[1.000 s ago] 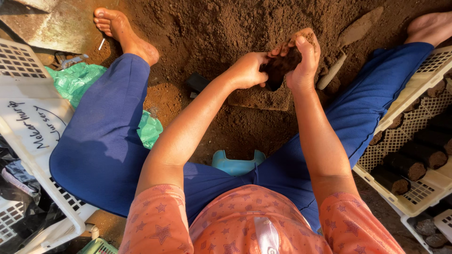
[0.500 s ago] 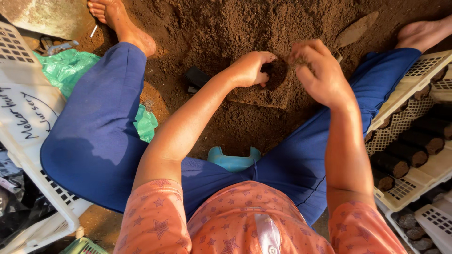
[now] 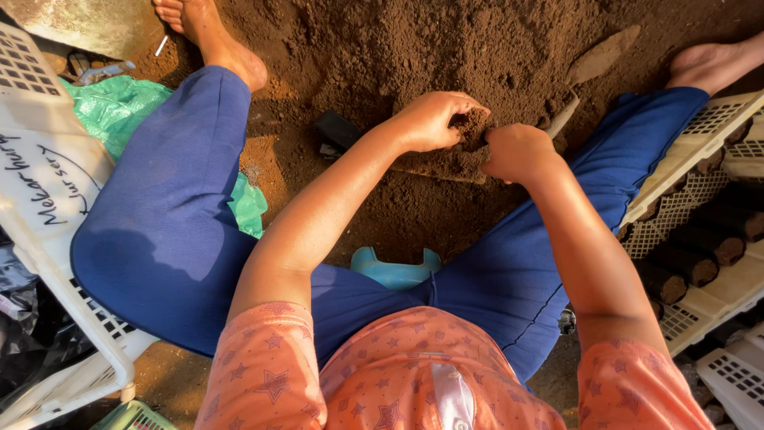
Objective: The person sits on the ground and repeatedly fills small black plastic nursery pouches with soil from a large pile. They pack the soil into each pouch by hand, then place the filled pouches into a nearby white plastic crate.
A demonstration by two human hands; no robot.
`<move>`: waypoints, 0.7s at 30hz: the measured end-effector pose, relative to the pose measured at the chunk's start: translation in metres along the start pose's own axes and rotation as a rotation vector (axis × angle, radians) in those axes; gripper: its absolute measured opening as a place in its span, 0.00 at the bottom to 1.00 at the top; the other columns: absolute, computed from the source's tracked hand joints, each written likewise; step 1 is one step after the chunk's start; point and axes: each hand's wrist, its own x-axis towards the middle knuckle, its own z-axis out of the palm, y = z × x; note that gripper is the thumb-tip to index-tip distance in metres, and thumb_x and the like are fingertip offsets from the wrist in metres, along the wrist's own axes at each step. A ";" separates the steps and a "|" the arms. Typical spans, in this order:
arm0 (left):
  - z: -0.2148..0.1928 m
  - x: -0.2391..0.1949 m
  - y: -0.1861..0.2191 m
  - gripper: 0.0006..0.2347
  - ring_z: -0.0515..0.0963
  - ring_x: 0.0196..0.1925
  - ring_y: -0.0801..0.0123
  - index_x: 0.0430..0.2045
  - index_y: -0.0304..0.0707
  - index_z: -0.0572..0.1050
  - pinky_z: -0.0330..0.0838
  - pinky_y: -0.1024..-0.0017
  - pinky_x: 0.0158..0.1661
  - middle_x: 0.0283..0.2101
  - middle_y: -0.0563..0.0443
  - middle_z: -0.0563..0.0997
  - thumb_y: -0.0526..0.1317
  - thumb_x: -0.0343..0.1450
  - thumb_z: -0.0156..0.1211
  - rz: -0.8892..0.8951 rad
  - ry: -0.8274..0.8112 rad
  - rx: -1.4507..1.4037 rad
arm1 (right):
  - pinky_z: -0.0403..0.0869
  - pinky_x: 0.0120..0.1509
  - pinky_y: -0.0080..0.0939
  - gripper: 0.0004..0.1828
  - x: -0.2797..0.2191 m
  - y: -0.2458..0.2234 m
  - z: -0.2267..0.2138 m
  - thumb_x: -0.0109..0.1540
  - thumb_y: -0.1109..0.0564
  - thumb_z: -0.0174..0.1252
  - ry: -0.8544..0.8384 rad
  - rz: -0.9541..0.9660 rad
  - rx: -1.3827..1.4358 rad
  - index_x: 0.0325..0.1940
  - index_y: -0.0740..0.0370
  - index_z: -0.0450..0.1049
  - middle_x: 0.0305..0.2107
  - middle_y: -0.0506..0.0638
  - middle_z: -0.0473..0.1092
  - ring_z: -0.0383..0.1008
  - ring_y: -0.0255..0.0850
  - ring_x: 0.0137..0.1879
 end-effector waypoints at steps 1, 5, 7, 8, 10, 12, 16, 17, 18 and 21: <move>0.000 0.000 0.001 0.27 0.78 0.61 0.55 0.60 0.38 0.72 0.72 0.64 0.60 0.60 0.41 0.77 0.30 0.62 0.62 0.000 0.008 0.007 | 0.77 0.44 0.49 0.25 -0.016 0.004 -0.008 0.56 0.43 0.66 0.050 -0.030 0.088 0.54 0.55 0.78 0.22 0.51 0.78 0.82 0.48 0.37; -0.004 -0.003 0.003 0.29 0.77 0.61 0.55 0.60 0.37 0.71 0.72 0.65 0.60 0.60 0.43 0.76 0.29 0.60 0.64 0.012 0.014 -0.061 | 0.76 0.40 0.49 0.33 -0.044 0.005 -0.036 0.56 0.47 0.65 0.100 -0.016 0.248 0.66 0.50 0.71 0.18 0.51 0.77 0.81 0.47 0.32; -0.006 -0.001 0.006 0.28 0.78 0.60 0.56 0.60 0.39 0.72 0.73 0.65 0.59 0.60 0.46 0.76 0.30 0.61 0.64 0.016 0.016 -0.051 | 0.77 0.40 0.49 0.35 -0.029 -0.004 -0.039 0.56 0.48 0.66 0.008 -0.019 0.197 0.67 0.52 0.68 0.18 0.52 0.78 0.81 0.45 0.32; -0.006 0.000 0.007 0.29 0.78 0.61 0.56 0.60 0.38 0.72 0.72 0.65 0.60 0.60 0.46 0.76 0.29 0.60 0.65 0.048 0.026 -0.056 | 0.77 0.40 0.48 0.36 -0.015 -0.007 -0.038 0.56 0.49 0.67 -0.037 -0.018 0.173 0.67 0.53 0.67 0.18 0.52 0.78 0.81 0.44 0.32; -0.003 0.000 0.007 0.29 0.77 0.62 0.55 0.60 0.37 0.71 0.70 0.64 0.62 0.61 0.45 0.75 0.28 0.60 0.66 0.102 0.050 -0.072 | 0.78 0.41 0.44 0.25 0.020 -0.016 -0.033 0.57 0.46 0.68 -0.213 0.017 0.113 0.56 0.57 0.77 0.20 0.47 0.80 0.82 0.38 0.32; 0.001 -0.003 0.006 0.28 0.78 0.62 0.58 0.60 0.38 0.72 0.73 0.67 0.62 0.62 0.47 0.76 0.28 0.61 0.64 0.030 0.030 -0.163 | 0.79 0.41 0.42 0.22 0.035 -0.019 -0.022 0.58 0.45 0.69 -0.307 0.013 0.091 0.49 0.61 0.82 0.21 0.46 0.80 0.82 0.36 0.32; -0.001 -0.011 0.014 0.29 0.74 0.65 0.57 0.62 0.40 0.72 0.68 0.64 0.63 0.62 0.46 0.76 0.26 0.62 0.62 0.044 0.080 -0.171 | 0.80 0.38 0.44 0.35 0.013 -0.008 -0.029 0.57 0.49 0.70 -0.247 0.021 0.253 0.64 0.60 0.66 0.22 0.53 0.79 0.82 0.42 0.30; -0.001 -0.014 0.017 0.29 0.75 0.63 0.56 0.62 0.39 0.70 0.68 0.64 0.61 0.61 0.45 0.75 0.28 0.62 0.63 0.003 0.155 -0.154 | 0.80 0.36 0.45 0.44 -0.002 -0.007 -0.033 0.56 0.51 0.70 -0.227 0.037 0.321 0.73 0.57 0.58 0.23 0.55 0.78 0.82 0.44 0.29; -0.001 -0.017 0.022 0.29 0.76 0.61 0.55 0.63 0.37 0.68 0.69 0.63 0.60 0.60 0.44 0.75 0.30 0.63 0.65 -0.038 0.230 -0.137 | 0.78 0.36 0.45 0.44 -0.020 -0.003 -0.039 0.56 0.51 0.69 -0.090 -0.056 0.351 0.73 0.54 0.60 0.22 0.56 0.78 0.81 0.45 0.28; -0.002 -0.032 0.032 0.22 0.81 0.51 0.58 0.53 0.35 0.69 0.75 0.62 0.49 0.52 0.45 0.79 0.43 0.67 0.67 -0.349 0.284 -0.001 | 0.75 0.35 0.46 0.40 -0.068 -0.001 -0.047 0.56 0.51 0.66 0.133 -0.179 0.460 0.71 0.54 0.65 0.20 0.57 0.77 0.80 0.46 0.26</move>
